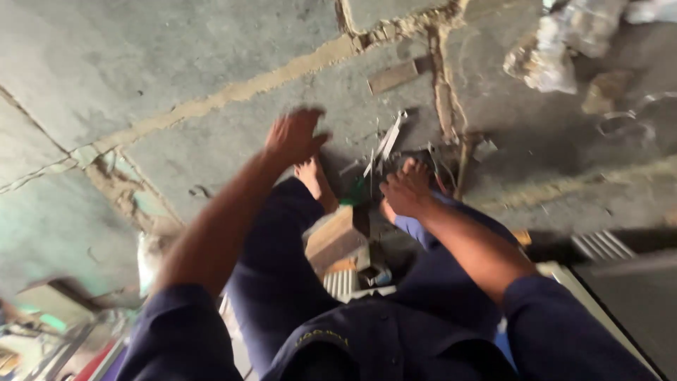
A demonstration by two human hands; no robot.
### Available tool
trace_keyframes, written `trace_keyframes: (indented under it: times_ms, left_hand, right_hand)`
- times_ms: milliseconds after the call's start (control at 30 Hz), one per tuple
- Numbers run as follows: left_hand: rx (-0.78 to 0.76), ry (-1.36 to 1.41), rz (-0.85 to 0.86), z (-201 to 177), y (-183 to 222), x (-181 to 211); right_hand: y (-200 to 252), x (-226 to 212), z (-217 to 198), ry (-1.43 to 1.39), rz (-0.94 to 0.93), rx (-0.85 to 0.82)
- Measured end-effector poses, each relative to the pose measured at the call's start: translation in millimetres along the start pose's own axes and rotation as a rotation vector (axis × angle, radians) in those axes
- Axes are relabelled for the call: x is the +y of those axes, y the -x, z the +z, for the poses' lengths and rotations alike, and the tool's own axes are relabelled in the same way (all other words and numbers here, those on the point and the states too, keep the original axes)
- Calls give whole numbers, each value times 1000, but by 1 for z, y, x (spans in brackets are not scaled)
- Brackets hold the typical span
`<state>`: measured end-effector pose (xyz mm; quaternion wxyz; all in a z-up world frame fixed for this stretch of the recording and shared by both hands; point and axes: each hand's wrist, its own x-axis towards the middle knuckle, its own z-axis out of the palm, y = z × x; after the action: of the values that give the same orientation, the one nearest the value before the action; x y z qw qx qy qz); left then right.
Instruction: The person unpackages various bicycle hub components from plastic bags by hand and then begins threading metal spokes into a hub flange one by one.
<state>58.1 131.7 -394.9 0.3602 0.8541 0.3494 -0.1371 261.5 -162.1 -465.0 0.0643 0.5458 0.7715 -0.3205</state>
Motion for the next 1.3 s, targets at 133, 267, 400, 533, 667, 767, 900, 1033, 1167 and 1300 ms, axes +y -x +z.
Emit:
trace_keyframes:
  times_ms: [133,267,400,533,667,767,900,1033,1167,1300]
  left_hand:
    - [97,-49,125,2,-140,-41]
    - [82,-95,153,-8,-203,-23]
    - [173,-125,380,-42,-193,32]
    - [321,-236,663,-51,-106,76]
    - [231,-155,503,-58,26,76]
    - [235,-50,342,-53,71,68]
    - [278,-62,137,-51,66,48]
    - [680,327,103,-65,118,-31]
    - [1065,1074,-197,7,158,-130]
    - [768,1590,-636,117,154,-185]
  right_hand:
    - [-96,22,112,90,-76,23]
    - [-131,36,162,116,-129,77]
    - [-144,65,164,181,-44,-61]
    - [-128,70,177,154,247,-96]
    - [-102,43,159,105,500,-296]
    - [-104,39,139,69,550,-295]
    - [-133,60,120,64,486,42]
    - [-159,70,87,38,508,193]
    - [-167,92,53,34,420,396]
    - [-169,113,28,123,330,518]
